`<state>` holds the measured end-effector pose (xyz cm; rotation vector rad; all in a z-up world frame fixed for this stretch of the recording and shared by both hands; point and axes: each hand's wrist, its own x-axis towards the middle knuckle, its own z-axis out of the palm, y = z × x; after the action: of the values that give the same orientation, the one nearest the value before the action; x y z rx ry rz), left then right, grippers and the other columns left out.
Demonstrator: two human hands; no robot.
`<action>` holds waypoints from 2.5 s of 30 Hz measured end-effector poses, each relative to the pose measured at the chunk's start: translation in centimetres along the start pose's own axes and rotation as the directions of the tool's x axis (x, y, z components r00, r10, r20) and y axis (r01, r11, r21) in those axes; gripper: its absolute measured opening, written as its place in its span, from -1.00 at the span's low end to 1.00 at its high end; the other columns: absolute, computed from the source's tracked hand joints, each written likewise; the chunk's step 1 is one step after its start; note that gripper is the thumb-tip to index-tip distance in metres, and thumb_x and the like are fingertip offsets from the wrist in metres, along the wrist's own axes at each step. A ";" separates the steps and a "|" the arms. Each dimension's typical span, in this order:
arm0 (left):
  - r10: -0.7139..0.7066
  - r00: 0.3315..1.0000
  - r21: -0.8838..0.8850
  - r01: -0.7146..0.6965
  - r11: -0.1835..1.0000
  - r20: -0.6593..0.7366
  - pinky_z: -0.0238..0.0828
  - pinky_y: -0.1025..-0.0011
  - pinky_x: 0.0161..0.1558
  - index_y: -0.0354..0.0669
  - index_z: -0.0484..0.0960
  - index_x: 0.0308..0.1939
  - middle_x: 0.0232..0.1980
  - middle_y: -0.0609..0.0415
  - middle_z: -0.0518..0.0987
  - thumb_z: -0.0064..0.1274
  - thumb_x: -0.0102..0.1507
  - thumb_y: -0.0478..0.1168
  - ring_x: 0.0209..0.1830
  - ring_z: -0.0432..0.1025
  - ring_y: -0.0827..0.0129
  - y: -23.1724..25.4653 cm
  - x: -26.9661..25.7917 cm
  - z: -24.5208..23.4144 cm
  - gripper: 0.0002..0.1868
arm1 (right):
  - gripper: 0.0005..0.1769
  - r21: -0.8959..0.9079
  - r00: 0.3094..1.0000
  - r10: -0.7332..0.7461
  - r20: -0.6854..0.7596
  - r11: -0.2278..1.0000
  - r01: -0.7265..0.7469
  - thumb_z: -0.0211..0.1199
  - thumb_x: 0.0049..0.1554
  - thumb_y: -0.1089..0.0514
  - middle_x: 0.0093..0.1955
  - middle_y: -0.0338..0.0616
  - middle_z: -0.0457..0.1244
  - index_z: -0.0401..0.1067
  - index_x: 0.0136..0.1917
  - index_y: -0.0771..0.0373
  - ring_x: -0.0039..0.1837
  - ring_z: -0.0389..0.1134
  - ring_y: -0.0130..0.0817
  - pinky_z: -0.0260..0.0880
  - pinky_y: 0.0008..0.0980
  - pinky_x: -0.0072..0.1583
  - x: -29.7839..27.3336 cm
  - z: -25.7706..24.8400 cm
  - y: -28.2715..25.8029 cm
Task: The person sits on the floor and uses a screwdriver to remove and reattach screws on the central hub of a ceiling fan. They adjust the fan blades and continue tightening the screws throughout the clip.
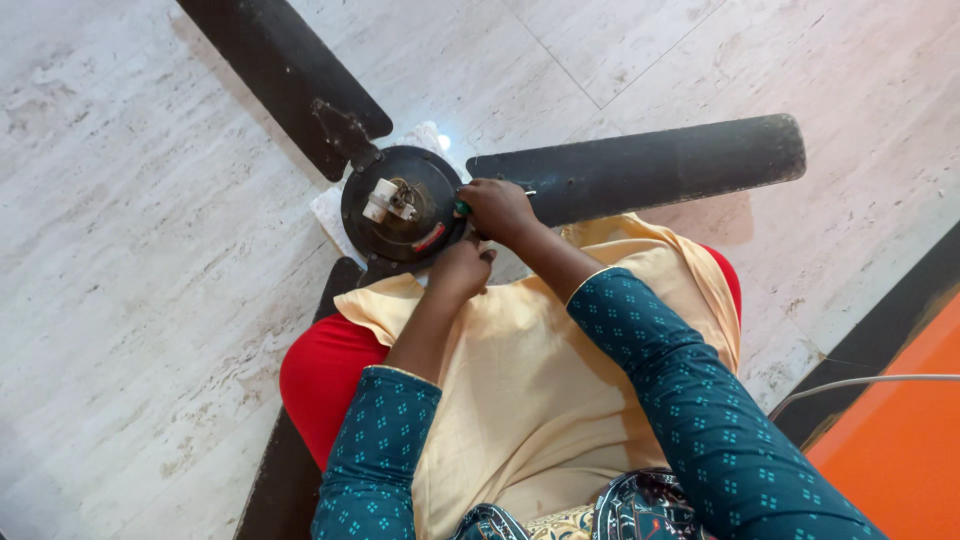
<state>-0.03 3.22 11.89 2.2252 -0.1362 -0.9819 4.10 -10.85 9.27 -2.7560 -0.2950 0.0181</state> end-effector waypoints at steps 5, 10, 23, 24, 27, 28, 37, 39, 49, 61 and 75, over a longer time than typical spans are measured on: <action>0.263 0.860 0.331 -0.118 0.936 -0.437 0.44 0.05 -0.10 -0.04 0.68 -0.07 -0.10 -0.05 0.65 0.10 0.31 -0.05 -0.11 0.54 -0.01 0.5 -1.7 -3.7 -0.78 | -0.83 -0.018 0.998 0.026 0.052 1.000 -0.026 0.35 0.05 0.10 -0.01 -0.17 0.41 0.57 -0.04 0.07 0.03 0.47 -0.11 0.48 -0.14 0.03 0.3 -0.5 0.0; 0.528 0.625 0.456 -0.291 0.841 -0.575 0.43 0.12 -0.01 -0.06 0.67 -0.07 -0.09 0.03 0.64 0.21 0.21 -0.15 -0.04 0.50 0.04 0.4 -1.8 -4.8 -0.77 | -0.81 0.081 0.987 0.057 0.149 0.994 -0.070 0.39 0.09 -0.04 -0.05 -0.17 0.42 0.61 -0.06 0.03 0.07 0.44 -0.10 0.46 -0.13 0.08 0.6 -2.1 0.2; 0.525 0.585 0.343 -0.401 0.850 -0.618 0.40 0.12 0.07 -0.15 0.63 0.10 -0.02 0.04 0.65 0.14 0.23 -0.24 0.04 0.48 0.03 0.3 -0.9 -4.7 -0.66 | -0.73 0.001 0.997 0.025 0.071 1.000 -0.025 0.43 -0.02 0.17 -0.01 -0.13 0.38 0.53 -0.01 0.13 0.07 0.44 -0.07 0.47 -0.14 0.08 0.4 -1.3 -0.6; 0.543 0.560 0.356 -0.414 0.837 -0.626 0.40 0.11 0.08 -0.18 0.61 0.11 0.00 0.03 0.64 0.11 0.23 -0.26 0.04 0.48 0.03 0.3 -0.9 -4.7 -0.64 | -0.73 0.022 0.997 0.032 0.071 0.999 -0.033 0.42 0.00 0.17 0.00 -0.11 0.37 0.52 0.01 0.15 0.06 0.44 -0.06 0.47 -0.13 0.06 0.4 -1.2 -0.6; 0.550 0.548 0.330 -0.453 0.828 -0.630 0.41 0.14 0.04 -0.22 0.58 0.15 0.02 0.00 0.62 0.05 0.25 -0.29 0.01 0.49 0.06 0.5 -1.3 -5.0 -0.63 | -0.78 0.058 0.997 0.040 0.067 0.997 -0.044 0.40 0.04 0.14 -0.02 -0.10 0.37 0.53 -0.01 0.14 0.05 0.44 -0.05 0.47 -0.11 0.04 0.1 -1.1 -0.6; 0.534 0.565 0.292 -0.464 0.836 -0.629 0.42 0.16 0.02 -0.20 0.59 0.15 0.02 0.01 0.62 0.04 0.26 -0.28 -0.04 0.49 0.09 0.7 -1.4 -5.2 -0.64 | -0.81 0.063 0.997 0.039 0.061 0.997 -0.043 0.40 0.05 0.12 -0.03 -0.11 0.38 0.54 -0.03 0.13 0.06 0.44 -0.05 0.46 -0.10 0.04 0.2 -1.3 -0.4; 0.573 0.421 0.322 -0.530 0.785 -0.703 0.32 0.14 0.22 -0.18 0.62 0.12 0.02 0.08 0.64 0.02 0.36 -0.26 0.00 0.44 0.16 1.4 -2.9 -7.0 -0.74 | -0.85 -0.028 0.998 -0.020 0.053 0.999 0.022 0.26 0.06 0.25 -0.10 -0.11 0.41 0.52 -0.06 0.14 -0.04 0.48 -0.11 0.50 -0.14 -0.02 0.3 -0.2 -0.4; 0.549 0.385 0.323 -0.512 0.796 -0.742 0.26 0.12 0.33 -0.15 0.60 0.16 0.12 0.07 0.63 0.03 0.37 -0.24 0.22 0.40 0.07 1.0 -2.8 -7.4 -0.72 | -0.87 -0.052 0.998 -0.016 0.064 0.998 0.019 0.25 0.07 0.26 -0.09 -0.08 0.41 0.49 -0.06 0.17 -0.04 0.49 -0.11 0.51 -0.15 -0.04 0.3 0.5 -0.6; 0.435 0.393 0.325 -0.316 0.891 -0.810 -0.18 -0.18 0.54 -0.16 0.30 0.48 0.61 -0.13 0.16 0.08 0.34 -0.08 0.67 -0.12 -0.18 -1.0 -0.1 -6.9 -0.35 | -0.86 -0.081 0.999 -0.050 -0.017 0.996 0.048 0.21 0.10 0.27 -0.06 0.02 0.39 0.40 -0.03 0.29 0.00 0.48 -0.08 0.52 -0.18 -0.04 -0.1 1.8 -0.8; 0.245 0.686 0.229 -0.116 0.966 -0.686 -0.30 -0.15 0.51 -0.07 0.32 0.47 0.60 -0.08 0.20 -0.10 0.36 0.04 0.66 -0.12 -0.02 -2.9 3.6 -6.2 -0.37 | -0.80 -0.207 0.989 -0.132 0.070 0.968 0.144 0.25 0.07 0.21 -0.01 -0.06 0.36 0.46 0.00 0.19 0.04 0.45 -0.14 0.47 -0.23 -0.01 0.3 2.3 -0.3; 0.247 0.681 0.251 -0.095 0.963 -0.690 -0.22 -0.20 0.45 0.03 0.32 0.49 0.57 -0.06 0.21 -0.09 0.35 0.02 0.62 -0.05 -0.01 -2.9 3.6 -6.0 -0.38 | -0.84 -0.259 0.990 -0.100 -0.103 0.963 0.071 0.23 0.09 0.17 -0.10 -0.13 0.33 0.40 -0.04 0.20 -0.05 0.42 -0.22 0.43 -0.28 -0.07 -1.3 3.1 -1.0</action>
<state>6.08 7.44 10.72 2.5570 -0.0832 0.0688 2.46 -9.11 6.74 -2.9800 -0.4106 -0.2162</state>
